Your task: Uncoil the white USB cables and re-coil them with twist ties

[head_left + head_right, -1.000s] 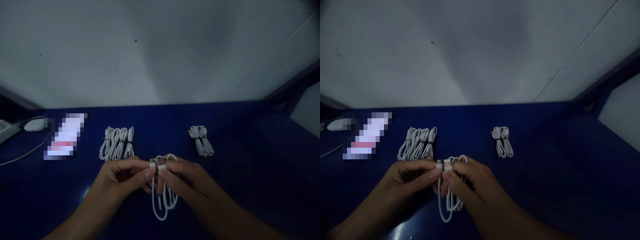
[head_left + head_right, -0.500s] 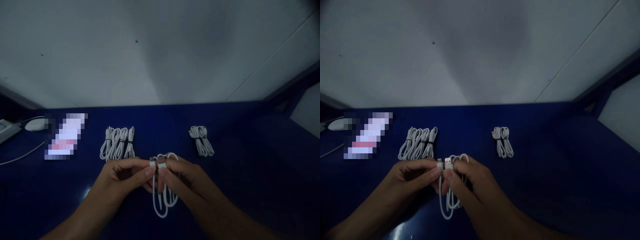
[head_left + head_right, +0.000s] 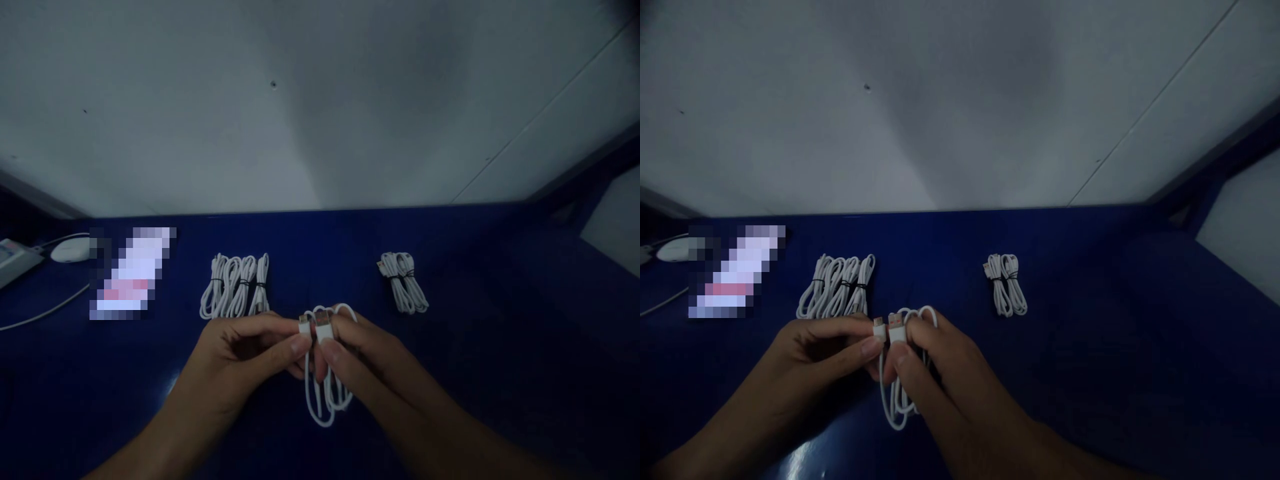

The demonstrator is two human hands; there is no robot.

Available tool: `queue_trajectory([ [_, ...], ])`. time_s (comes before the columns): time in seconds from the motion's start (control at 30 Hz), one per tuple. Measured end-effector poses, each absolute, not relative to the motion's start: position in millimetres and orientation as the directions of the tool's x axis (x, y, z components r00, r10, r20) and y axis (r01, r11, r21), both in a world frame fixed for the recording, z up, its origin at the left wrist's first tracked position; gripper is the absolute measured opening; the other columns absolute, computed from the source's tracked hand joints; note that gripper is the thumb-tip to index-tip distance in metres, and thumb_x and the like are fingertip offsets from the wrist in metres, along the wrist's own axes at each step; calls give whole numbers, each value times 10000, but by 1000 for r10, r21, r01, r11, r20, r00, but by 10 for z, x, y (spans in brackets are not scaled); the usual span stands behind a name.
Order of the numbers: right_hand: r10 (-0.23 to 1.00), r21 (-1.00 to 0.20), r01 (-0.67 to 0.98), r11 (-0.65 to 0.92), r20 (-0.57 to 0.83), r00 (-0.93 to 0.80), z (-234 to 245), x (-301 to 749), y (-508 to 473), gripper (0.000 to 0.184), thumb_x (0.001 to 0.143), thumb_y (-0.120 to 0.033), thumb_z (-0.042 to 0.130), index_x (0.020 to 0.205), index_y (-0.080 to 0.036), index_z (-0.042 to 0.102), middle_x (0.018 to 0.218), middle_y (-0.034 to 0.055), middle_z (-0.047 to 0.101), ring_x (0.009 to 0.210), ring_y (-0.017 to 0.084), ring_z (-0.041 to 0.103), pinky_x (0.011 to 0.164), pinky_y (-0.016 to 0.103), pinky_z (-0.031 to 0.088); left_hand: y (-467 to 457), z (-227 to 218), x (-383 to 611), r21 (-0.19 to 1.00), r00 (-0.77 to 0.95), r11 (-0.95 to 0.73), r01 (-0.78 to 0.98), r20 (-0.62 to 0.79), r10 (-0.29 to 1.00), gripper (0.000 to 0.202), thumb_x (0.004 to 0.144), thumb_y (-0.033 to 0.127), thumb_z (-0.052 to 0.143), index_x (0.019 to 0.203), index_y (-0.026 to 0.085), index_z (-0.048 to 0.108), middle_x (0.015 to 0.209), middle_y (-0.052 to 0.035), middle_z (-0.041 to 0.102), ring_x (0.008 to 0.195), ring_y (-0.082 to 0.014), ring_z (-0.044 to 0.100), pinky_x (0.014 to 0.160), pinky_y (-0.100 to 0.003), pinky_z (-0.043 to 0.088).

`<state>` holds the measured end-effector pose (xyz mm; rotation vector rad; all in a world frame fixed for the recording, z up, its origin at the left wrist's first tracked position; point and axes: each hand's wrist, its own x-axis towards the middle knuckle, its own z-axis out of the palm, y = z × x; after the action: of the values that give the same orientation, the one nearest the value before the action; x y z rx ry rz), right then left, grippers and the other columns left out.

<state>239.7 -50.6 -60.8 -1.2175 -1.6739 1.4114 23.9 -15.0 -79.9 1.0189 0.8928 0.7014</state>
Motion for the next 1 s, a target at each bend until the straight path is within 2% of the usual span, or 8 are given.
queue_trajectory([
  [0.17,918,-969,245,36,-65,-391,-601,2392,-491,334,1191,-354,413,982,-244,651,1021,34,630,946,198,597,859,347,494,-152,-753,243,933,461,352,-70,-283,841,155,980,165,805,1035,251,921,976,-50,867,895,-197,797,860,-261,624],
  [0.37,909,-977,210,34,-57,-412,-603,2396,-495,344,1193,-350,388,968,-247,627,1028,36,654,995,208,610,960,384,494,-170,-775,227,923,485,376,-85,-291,825,199,1025,168,750,1096,257,913,1001,-56,874,915,-198,800,876,-272,618],
  [0.53,918,-981,194,1,-76,-389,-604,2400,-502,341,1190,-365,430,956,-244,647,998,19,638,954,192,584,902,360,474,-174,-795,226,922,482,374,-96,-286,828,193,1022,167,752,1093,247,912,1009,-63,872,889,-190,787,870,-276,619],
  [0.77,914,-984,177,-27,-96,-394,-610,2391,-494,329,1190,-364,447,953,-247,644,1046,15,690,1037,204,594,968,377,435,-186,-781,212,921,485,379,-91,-291,825,201,1037,174,736,1098,253,911,1001,-54,873,901,-182,788,872,-262,614],
  [1.0,926,-985,174,-14,-78,-369,-622,2385,-498,339,1182,-362,461,941,-244,667,994,25,653,925,195,577,846,351,471,-172,-792,212,916,484,392,-85,-306,820,205,1047,182,722,1098,247,909,979,-58,873,876,-176,780,861,-261,614],
])
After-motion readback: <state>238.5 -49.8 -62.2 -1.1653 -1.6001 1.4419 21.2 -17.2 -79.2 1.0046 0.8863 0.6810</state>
